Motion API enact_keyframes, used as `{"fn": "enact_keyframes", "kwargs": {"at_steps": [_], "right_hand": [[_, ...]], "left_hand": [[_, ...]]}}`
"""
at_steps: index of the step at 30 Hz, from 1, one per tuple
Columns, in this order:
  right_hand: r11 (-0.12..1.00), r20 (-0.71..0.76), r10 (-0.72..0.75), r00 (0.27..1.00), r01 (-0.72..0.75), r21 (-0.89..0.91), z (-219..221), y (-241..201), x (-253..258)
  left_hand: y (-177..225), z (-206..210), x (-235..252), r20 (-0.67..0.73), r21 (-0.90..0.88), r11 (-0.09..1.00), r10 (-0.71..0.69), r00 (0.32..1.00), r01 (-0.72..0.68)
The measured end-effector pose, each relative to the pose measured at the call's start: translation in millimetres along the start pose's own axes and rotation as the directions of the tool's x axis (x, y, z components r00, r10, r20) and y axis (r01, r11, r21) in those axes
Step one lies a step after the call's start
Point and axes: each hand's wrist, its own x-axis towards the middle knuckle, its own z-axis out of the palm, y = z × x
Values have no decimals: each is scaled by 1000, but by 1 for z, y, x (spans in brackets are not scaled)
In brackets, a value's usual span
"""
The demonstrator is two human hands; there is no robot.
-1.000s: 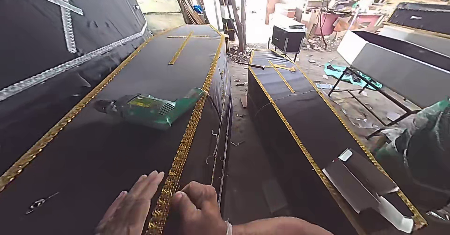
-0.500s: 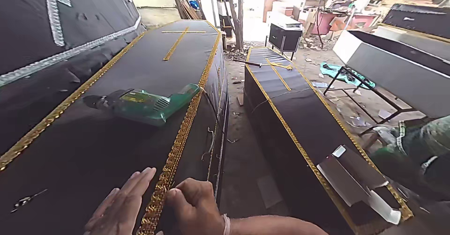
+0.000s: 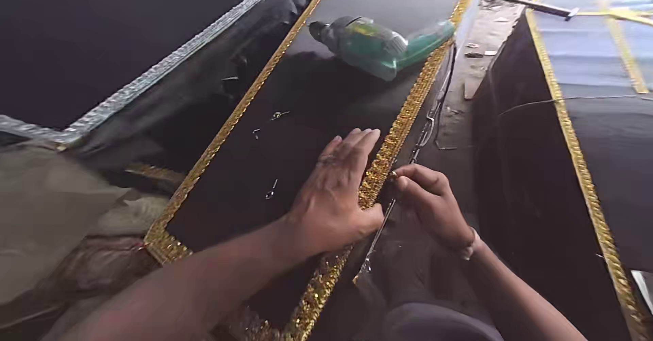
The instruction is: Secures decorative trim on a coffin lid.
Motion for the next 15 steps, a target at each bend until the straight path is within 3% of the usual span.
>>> {"fn": "enact_keyframes", "kwargs": {"at_steps": [8, 15], "right_hand": [[986, 28, 9, 1000, -14, 165, -12, 24, -9], [985, 16, 29, 999, -31, 172, -13, 25, -15]], "left_hand": [[-1, 3, -1, -5, 15, 1000, -2, 1000, 2], [0, 3, -1, -23, 15, 1000, 6, 1000, -6]]}}
